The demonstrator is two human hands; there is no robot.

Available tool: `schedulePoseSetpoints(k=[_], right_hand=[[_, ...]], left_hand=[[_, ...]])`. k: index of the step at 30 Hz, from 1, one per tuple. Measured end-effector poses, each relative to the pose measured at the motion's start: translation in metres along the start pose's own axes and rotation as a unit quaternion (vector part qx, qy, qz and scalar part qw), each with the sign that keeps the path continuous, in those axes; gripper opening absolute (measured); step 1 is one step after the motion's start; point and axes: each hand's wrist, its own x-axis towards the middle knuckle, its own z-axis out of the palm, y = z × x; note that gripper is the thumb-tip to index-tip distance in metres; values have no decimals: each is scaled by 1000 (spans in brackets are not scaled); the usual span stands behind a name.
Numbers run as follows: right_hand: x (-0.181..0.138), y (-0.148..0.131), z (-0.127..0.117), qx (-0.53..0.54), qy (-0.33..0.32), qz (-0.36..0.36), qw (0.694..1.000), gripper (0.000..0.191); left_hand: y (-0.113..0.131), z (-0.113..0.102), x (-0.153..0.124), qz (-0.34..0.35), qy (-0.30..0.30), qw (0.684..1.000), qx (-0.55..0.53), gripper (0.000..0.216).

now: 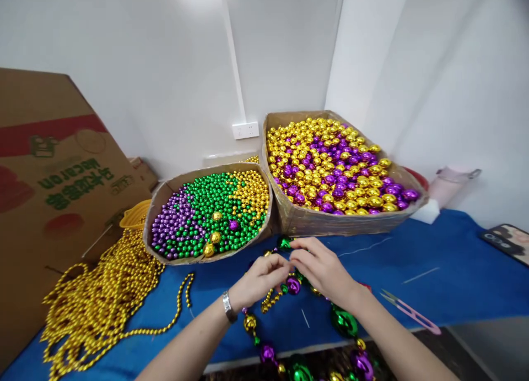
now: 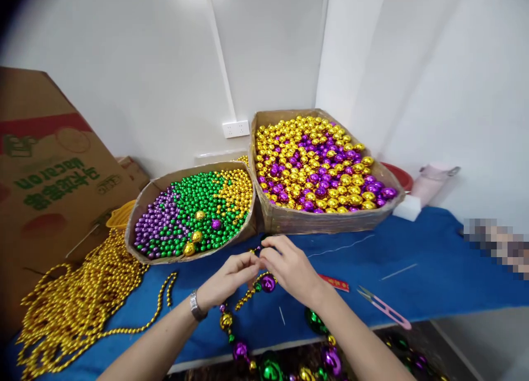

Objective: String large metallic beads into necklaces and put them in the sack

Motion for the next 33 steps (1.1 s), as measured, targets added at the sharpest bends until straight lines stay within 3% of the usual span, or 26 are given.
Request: schedulePoseSetpoints(k=[3,7,12,16,18,21,23,25,29,33], right_hand=[[6,2,16,-1,5,13,1000,17],[-12,-3,27,38,78,129,988,20],[-29,-18,35,211,-8,220,952,14],[-30,-20,40,260,-18,263,929,20],[-33,-22,41,316,-30,304,898,21],[-37,-29,42,453,-42,383,804,20],[-37,-34,44,494,-44,403,769,23],[-34,-38,47,470,-50,395,788,23],[-24,-37,49,319,-40,329,888,14],[-25,-33,42,282,-21,321,904,25]], left_hand=[[-4,1,0,-7,8,1000,-5,28],[-12,-1,-2,-25,51,994,-88,31],[-13,-2,-3,-23,50,990,-132,29],[-10,-1,-4,-14,57,988,-142,28],[-9,-1,-4,-14,68,987,-146,27],[-8,0,-3,-13,73,985,-157,27],[-8,3,-2,-8,69,986,-154,27],[-7,5,-2,-1,64,989,-132,28],[-7,9,-5,-1,51,996,-74,30],[-9,6,-7,6,76,995,-69,30]])
